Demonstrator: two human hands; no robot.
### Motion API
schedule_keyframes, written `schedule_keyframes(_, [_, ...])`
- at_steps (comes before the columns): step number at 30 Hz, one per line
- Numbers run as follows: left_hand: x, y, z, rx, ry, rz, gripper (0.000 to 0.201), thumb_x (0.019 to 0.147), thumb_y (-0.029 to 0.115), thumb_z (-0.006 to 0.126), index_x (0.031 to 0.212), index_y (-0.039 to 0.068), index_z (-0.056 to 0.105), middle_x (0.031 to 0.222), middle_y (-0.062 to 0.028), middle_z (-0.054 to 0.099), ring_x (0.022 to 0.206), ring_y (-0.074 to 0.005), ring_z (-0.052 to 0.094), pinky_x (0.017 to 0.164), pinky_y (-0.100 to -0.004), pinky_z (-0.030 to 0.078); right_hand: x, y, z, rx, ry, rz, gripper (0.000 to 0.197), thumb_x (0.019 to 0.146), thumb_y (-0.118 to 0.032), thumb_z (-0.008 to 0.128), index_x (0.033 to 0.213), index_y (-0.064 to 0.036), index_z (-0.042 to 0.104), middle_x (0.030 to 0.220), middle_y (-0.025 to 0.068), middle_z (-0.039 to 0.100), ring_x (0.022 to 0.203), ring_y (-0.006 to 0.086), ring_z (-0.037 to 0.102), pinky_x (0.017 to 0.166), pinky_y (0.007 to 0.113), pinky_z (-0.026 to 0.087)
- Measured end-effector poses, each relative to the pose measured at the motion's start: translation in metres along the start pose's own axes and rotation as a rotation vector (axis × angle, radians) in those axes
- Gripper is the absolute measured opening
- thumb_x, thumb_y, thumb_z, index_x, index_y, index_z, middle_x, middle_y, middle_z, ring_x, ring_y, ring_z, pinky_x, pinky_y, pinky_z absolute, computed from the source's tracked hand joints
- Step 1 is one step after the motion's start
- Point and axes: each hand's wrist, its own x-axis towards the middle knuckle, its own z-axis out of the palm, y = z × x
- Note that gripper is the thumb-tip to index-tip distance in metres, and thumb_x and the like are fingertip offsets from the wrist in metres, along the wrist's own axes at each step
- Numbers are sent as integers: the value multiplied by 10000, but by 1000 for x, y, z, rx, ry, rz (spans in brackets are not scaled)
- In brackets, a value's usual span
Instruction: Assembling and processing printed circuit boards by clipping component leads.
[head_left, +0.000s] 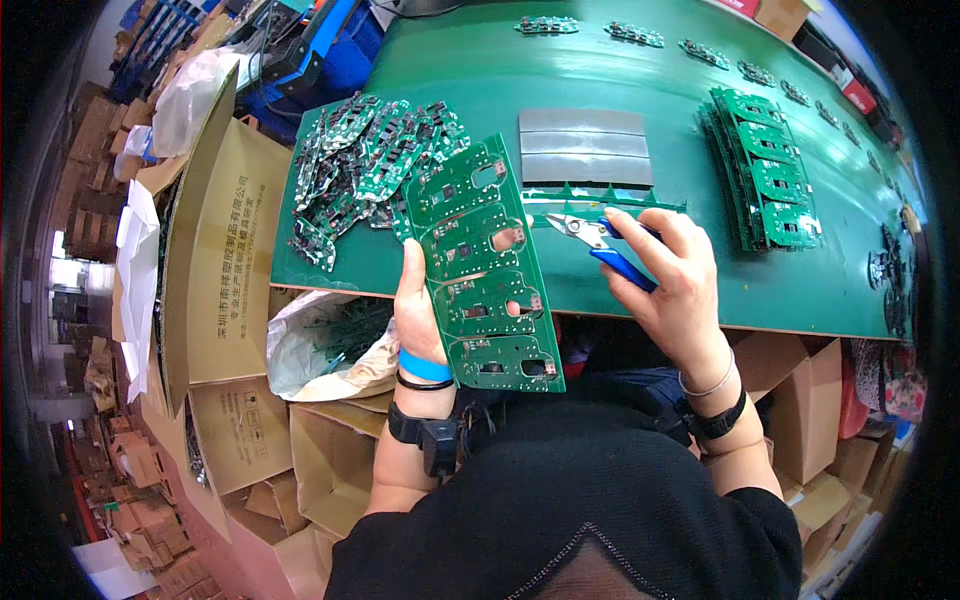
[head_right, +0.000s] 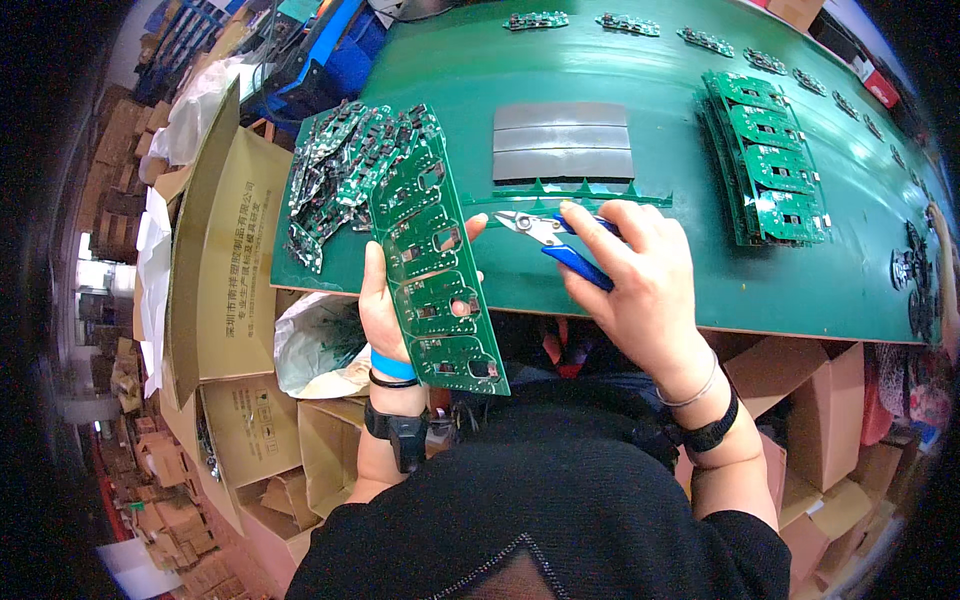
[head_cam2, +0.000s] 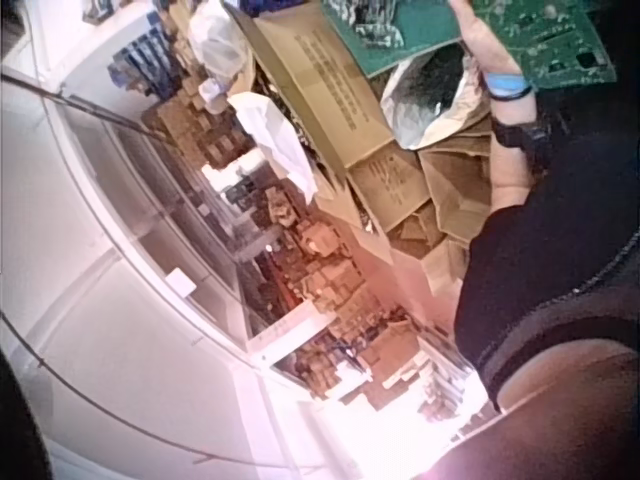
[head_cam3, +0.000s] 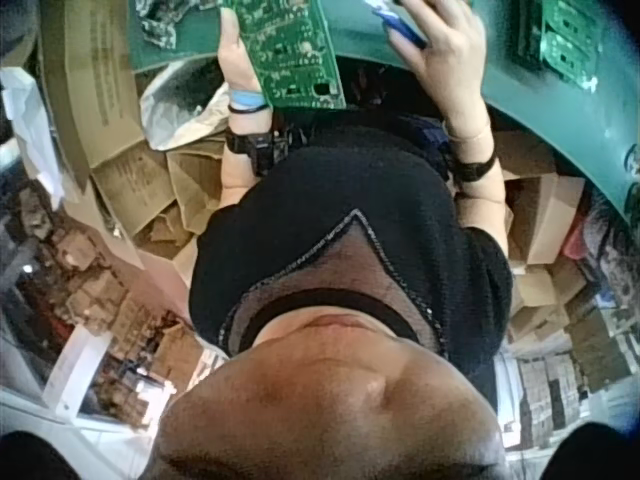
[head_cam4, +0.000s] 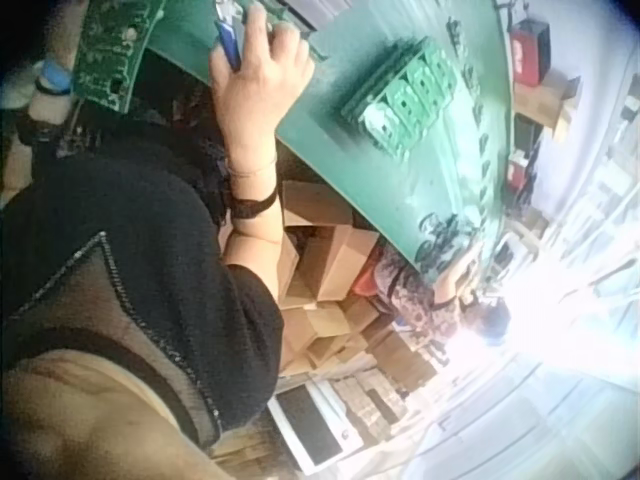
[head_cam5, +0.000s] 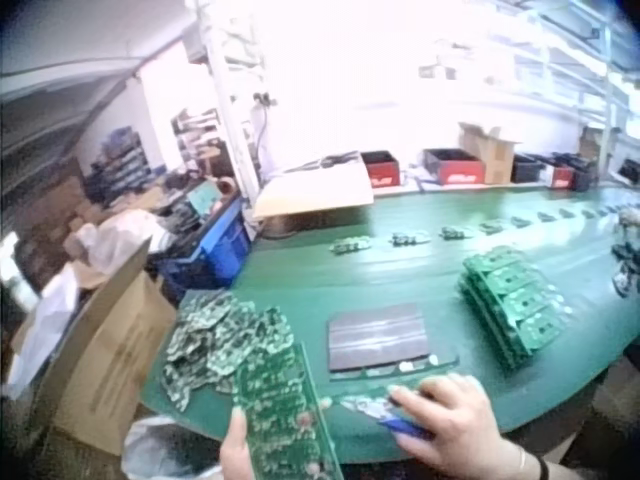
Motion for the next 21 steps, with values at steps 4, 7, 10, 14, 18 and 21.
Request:
schedule_keyframes(4, [3, -4, -8, -70, -168, -23, 725, 914, 581, 232, 1436, 91, 117, 1423, -284, 198, 1145, -424, 474, 822, -526, 499, -2, -3, 5, 10, -23, 20, 490, 663, -158, 700, 1136, -105, 587, 959, 108, 540, 859, 273, 527, 760, 367, 410])
schedule_keyframes(7, [5, -5, -8, -72, -210, -13, 729, 913, 584, 234, 1436, 92, 113, 1423, -288, 192, 1147, -421, 473, 818, -528, 501, -2, -5, 4, 28, -60, 54, 500, 658, -138, 702, 1143, -98, 588, 988, 117, 542, 894, 286, 523, 796, 373, 409])
schedule_keyframes(10, [4, -4, -6, -87, -187, 4, 731, 911, 586, 234, 1435, 88, 120, 1425, -274, 205, 1148, -418, 472, 815, -528, 502, -2, -3, 4, 25, -39, 60, 506, 654, -139, 703, 1144, -95, 586, 1004, 118, 537, 922, 288, 512, 815, 372, 402])
schedule_keyframes(14, [6, 3, 13, 101, -102, 39, 730, 908, 594, 243, 1422, 80, 174, 1382, -233, 330, 1151, -410, 470, 862, -542, 469, -3, 3, -4, 68, 46, 88, 498, 670, -185, 693, 1146, -105, 568, 1006, 119, 527, 921, 288, 510, 818, 383, 381])
schedule_keyframes(18, [13, 5, 19, 249, 44, 52, 719, 904, 604, 249, 1374, 62, 299, 1328, -190, 419, 1139, -359, 493, 913, -526, 437, 0, -10, -15, 58, -117, -58, 532, 641, -188, 699, 1152, -117, 568, 1015, 104, 519, 943, 277, 497, 843, 397, 358])
schedule_keyframes(21, [16, 1, 27, 392, 128, 111, 683, 923, 571, 230, 1348, 46, 329, 1290, -175, 458, 1131, -326, 507, 916, -479, 448, 1, -19, -7, 22, -143, -120, 556, 637, -223, 697, 1166, -127, 555, 1026, 95, 512, 969, 270, 485, 855, 410, 340])
